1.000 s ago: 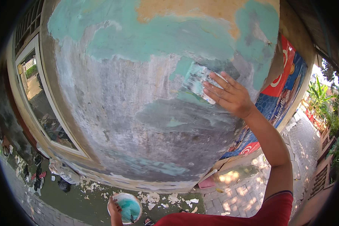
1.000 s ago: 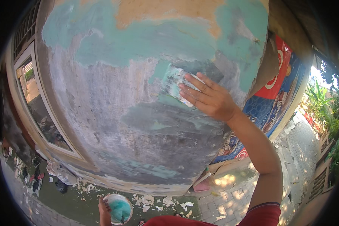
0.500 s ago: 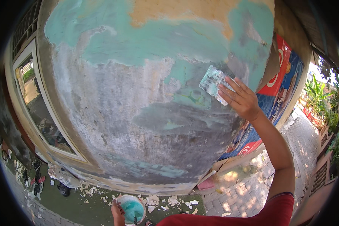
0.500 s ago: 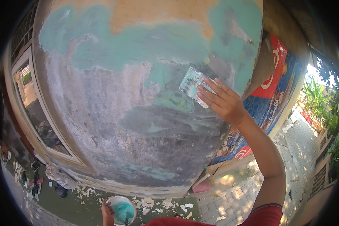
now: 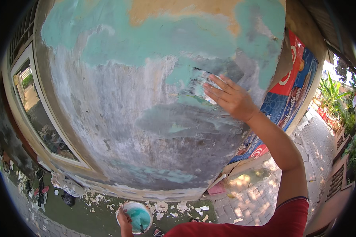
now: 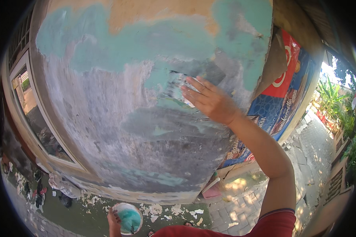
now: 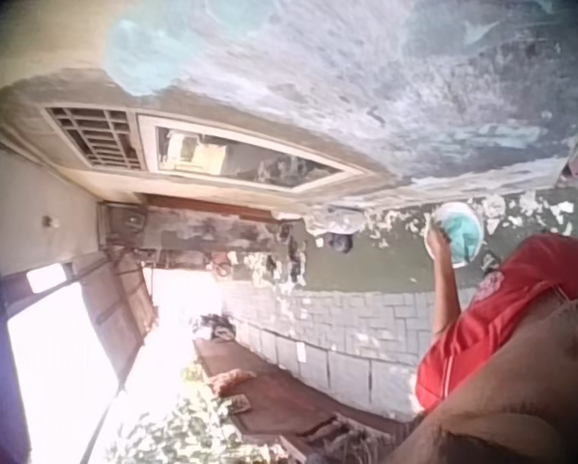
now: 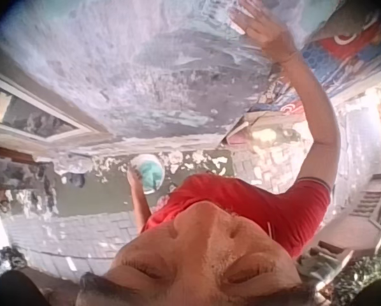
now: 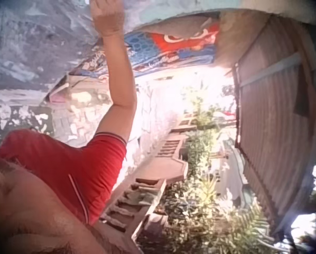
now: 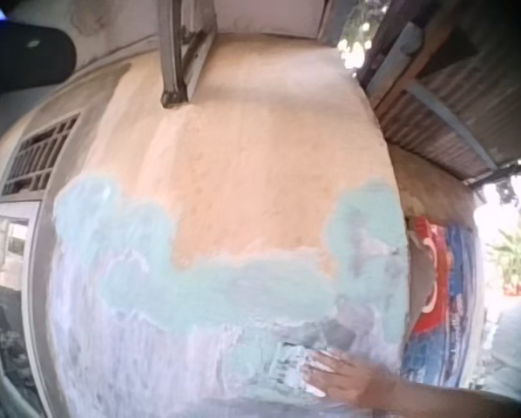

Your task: The person patches a wall by scooping green putty from a bucket with a putty knife and spreading it over damaged areas on the exterior surface.

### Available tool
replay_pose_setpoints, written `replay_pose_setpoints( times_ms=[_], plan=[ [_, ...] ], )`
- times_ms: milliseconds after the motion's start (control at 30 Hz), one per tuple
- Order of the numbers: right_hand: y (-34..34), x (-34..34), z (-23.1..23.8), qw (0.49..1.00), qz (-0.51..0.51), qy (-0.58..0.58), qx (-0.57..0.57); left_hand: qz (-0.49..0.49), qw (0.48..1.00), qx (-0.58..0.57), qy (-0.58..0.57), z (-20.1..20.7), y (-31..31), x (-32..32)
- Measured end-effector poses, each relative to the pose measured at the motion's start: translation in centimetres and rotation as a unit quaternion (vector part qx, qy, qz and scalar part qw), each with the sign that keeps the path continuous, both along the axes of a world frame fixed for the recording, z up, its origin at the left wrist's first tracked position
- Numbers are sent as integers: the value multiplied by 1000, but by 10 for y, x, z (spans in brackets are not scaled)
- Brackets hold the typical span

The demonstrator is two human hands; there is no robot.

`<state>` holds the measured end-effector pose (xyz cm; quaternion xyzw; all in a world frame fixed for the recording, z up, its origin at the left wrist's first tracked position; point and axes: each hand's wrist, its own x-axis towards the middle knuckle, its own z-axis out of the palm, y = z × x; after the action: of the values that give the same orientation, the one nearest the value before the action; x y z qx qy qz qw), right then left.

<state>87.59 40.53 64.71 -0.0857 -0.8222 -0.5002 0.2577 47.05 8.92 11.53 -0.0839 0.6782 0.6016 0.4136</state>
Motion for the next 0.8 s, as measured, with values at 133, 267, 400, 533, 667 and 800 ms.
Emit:
replay_pose_setpoints(
  times_ms=[133,267,400,533,667,800],
  plan=[
    [-20,53,2,999,-28,7,31,-17,999,35,-9,3,-4,2],
    [-27,15,-2,999,32,5,18,-25,999,22,-23,-10,0,-5],
    [-10,-43,-7,996,82,14,13,-26,999,13,-21,-9,2,4],
    [-3,-37,-9,999,50,19,-6,-7,1000,5,-19,-8,-1,7],
    [-22,34,1,999,-36,-13,4,-9,999,17,-31,-6,-4,8],
    [-30,38,1,1000,-2,1,32,-23,999,19,-24,-13,5,9]
  ],
)
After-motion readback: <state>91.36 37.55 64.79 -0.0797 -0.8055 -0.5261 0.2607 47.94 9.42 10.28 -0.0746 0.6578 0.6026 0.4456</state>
